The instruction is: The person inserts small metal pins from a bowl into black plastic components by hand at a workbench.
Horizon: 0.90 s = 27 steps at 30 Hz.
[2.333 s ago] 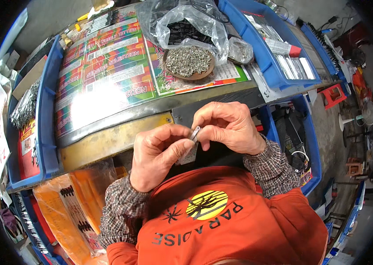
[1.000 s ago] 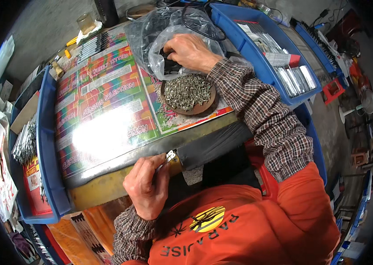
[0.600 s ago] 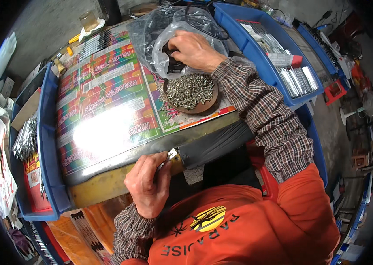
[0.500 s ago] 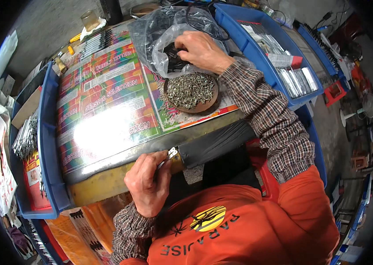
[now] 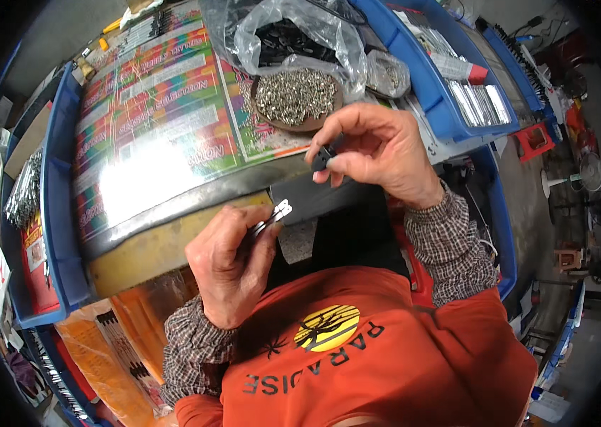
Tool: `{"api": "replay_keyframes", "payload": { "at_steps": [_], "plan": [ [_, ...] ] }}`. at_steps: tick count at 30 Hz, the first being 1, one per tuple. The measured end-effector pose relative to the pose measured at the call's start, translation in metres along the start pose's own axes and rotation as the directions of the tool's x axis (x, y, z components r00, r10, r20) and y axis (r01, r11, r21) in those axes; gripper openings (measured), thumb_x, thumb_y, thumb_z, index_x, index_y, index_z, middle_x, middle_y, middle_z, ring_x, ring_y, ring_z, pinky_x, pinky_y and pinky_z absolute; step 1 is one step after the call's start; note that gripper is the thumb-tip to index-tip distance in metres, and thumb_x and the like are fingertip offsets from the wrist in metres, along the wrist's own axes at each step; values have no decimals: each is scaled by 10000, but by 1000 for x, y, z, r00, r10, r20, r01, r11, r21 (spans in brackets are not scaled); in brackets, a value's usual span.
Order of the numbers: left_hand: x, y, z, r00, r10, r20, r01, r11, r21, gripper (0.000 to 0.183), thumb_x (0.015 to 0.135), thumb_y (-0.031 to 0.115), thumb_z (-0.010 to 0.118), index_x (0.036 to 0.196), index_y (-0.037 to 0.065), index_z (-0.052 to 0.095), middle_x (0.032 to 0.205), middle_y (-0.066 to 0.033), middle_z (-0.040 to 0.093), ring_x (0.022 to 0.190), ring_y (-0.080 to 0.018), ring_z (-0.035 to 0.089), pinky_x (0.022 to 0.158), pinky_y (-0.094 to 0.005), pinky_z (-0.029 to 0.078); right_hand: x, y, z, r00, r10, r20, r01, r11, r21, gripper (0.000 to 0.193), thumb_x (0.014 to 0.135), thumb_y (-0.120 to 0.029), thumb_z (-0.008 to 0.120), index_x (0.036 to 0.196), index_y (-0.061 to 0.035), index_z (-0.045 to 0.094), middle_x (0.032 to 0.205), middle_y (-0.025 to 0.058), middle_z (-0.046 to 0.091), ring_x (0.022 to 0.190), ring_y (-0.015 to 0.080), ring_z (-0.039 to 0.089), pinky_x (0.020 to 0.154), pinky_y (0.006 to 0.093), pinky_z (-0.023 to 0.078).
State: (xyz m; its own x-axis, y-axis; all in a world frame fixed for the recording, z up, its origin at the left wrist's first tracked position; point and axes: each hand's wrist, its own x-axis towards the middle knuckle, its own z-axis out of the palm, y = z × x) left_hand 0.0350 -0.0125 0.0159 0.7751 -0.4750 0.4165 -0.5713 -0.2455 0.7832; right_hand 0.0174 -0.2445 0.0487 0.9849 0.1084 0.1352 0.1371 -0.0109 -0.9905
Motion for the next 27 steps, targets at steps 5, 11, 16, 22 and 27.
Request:
{"api": "replay_keyframes", "payload": {
  "at_steps": [5, 11, 16, 22, 27],
  "plan": [
    [-8, 4, 4, 997, -64, 47, 66, 997, -47, 156, 750, -43, 679, 888, 10, 626, 713, -100, 577, 578, -212, 529, 535, -289, 419, -24, 10, 16, 1000, 29, -12, -28, 995, 97, 203, 814, 81, 615, 1009, 26, 595, 987, 99, 657, 819, 150, 676, 661, 237, 559],
    [-12, 12, 5, 997, -49, 59, 53, 996, -70, 161, 747, -43, 682, 886, 14, 625, 697, -95, 561, 568, -216, 519, 525, -295, 415, -31, 21, 27, 999, -27, -29, 31, 988, 152, 228, 783, 101, 624, 993, 24, 577, 983, 194, 641, 809, 229, 684, 624, 300, 600],
    [-15, 8, 8, 999, 8, 48, -5, 998, -56, 160, 745, -39, 685, 881, 20, 625, 690, -93, 556, 565, -224, 522, 521, -304, 416, -35, 28, 32, 998, -45, -40, 52, 981, 188, 217, 808, 37, 644, 1013, 29, 574, 1002, 192, 634, 840, 219, 670, 635, 304, 603],
    [-17, 6, 9, 999, 19, 48, -17, 999, -33, 163, 746, -35, 686, 884, 30, 628, 685, -91, 552, 563, -223, 524, 518, -307, 417, -39, 31, 34, 999, -10, -35, 18, 970, 243, 199, 837, -10, 647, 1016, 36, 573, 1008, 191, 633, 838, 207, 664, 637, 306, 601],
    [-20, 3, 12, 999, 15, 46, -12, 998, -67, 166, 748, -34, 686, 890, 33, 631, 693, -93, 562, 570, -224, 543, 522, -306, 431, -41, 39, 39, 1000, 19, -8, -16, 962, 273, 195, 853, 11, 629, 1038, 46, 579, 987, 142, 637, 827, 184, 664, 648, 286, 589]
  ]
}}
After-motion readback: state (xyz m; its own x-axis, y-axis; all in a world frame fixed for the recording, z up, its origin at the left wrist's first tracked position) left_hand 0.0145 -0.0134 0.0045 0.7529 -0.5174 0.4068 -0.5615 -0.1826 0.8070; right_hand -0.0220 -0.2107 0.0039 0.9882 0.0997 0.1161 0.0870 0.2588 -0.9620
